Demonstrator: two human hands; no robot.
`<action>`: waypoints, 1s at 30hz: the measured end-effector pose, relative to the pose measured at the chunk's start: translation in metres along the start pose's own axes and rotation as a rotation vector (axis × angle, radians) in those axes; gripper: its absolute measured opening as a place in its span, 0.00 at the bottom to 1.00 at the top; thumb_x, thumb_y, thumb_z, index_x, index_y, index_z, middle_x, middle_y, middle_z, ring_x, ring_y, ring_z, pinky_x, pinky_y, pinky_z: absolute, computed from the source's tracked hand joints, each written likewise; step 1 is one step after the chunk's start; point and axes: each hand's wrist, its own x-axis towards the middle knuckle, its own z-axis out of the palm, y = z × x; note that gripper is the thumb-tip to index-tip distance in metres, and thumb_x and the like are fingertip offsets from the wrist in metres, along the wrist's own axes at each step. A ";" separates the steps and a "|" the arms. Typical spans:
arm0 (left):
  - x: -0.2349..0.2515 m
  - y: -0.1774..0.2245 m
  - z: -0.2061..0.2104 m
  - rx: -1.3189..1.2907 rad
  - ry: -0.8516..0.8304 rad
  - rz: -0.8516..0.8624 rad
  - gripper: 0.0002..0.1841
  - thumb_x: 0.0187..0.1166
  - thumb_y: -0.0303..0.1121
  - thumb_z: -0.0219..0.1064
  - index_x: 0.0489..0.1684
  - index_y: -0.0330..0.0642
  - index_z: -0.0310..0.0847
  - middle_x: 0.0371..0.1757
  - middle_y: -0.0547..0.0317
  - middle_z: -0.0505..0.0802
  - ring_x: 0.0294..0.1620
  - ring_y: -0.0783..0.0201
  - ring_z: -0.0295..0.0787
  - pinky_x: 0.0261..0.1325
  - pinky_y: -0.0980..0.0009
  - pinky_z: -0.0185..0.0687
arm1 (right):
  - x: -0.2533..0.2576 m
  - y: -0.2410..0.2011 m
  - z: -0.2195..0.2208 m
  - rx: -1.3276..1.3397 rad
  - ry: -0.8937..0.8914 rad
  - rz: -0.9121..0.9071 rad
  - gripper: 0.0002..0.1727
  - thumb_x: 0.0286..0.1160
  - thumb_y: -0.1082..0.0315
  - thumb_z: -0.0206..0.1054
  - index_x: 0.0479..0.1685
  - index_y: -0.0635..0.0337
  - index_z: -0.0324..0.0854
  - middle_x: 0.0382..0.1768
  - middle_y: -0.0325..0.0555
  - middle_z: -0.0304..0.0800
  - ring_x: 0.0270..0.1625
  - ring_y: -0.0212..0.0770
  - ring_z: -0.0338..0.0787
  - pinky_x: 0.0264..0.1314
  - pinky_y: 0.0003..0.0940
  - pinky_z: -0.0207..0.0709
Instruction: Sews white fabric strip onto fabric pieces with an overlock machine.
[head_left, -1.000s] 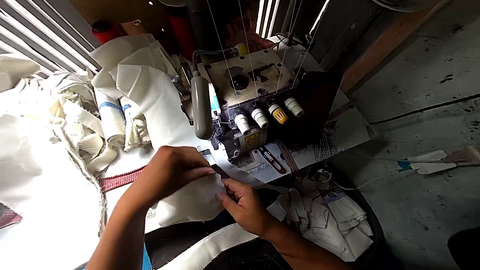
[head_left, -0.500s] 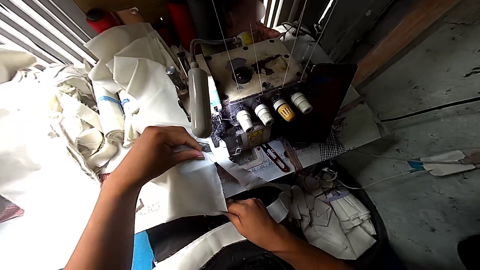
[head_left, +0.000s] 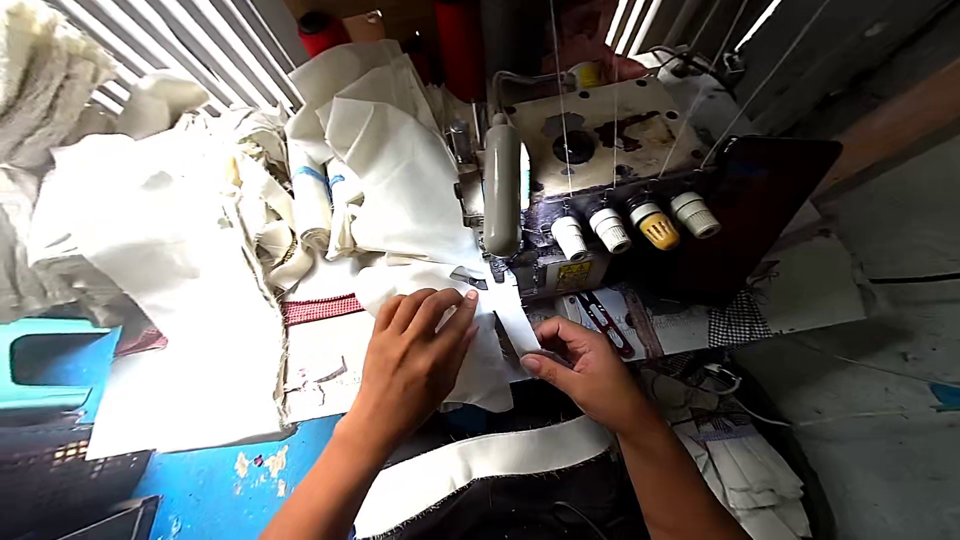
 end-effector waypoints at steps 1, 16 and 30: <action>-0.004 0.002 0.005 -0.017 0.014 -0.024 0.17 0.89 0.42 0.60 0.65 0.49 0.90 0.61 0.53 0.91 0.66 0.53 0.83 0.71 0.53 0.71 | 0.000 -0.001 0.000 0.046 -0.020 -0.018 0.10 0.75 0.67 0.74 0.46 0.66 0.86 0.45 0.43 0.92 0.49 0.32 0.92 0.55 0.28 0.88; -0.002 0.033 0.033 -0.242 0.245 -0.254 0.06 0.83 0.29 0.68 0.47 0.44 0.92 0.62 0.61 0.96 0.72 0.62 0.87 0.83 0.54 0.71 | -0.016 -0.035 0.043 -0.316 0.190 -0.108 0.08 0.71 0.63 0.76 0.29 0.57 0.89 0.36 0.38 0.92 0.50 0.29 0.91 0.54 0.23 0.85; -0.004 0.023 0.035 -0.247 0.261 -0.225 0.07 0.83 0.31 0.68 0.51 0.45 0.90 0.61 0.56 0.94 0.69 0.60 0.88 0.80 0.53 0.73 | -0.010 -0.051 0.049 -0.332 0.230 -0.212 0.07 0.72 0.68 0.75 0.31 0.64 0.87 0.34 0.43 0.88 0.43 0.27 0.88 0.44 0.16 0.82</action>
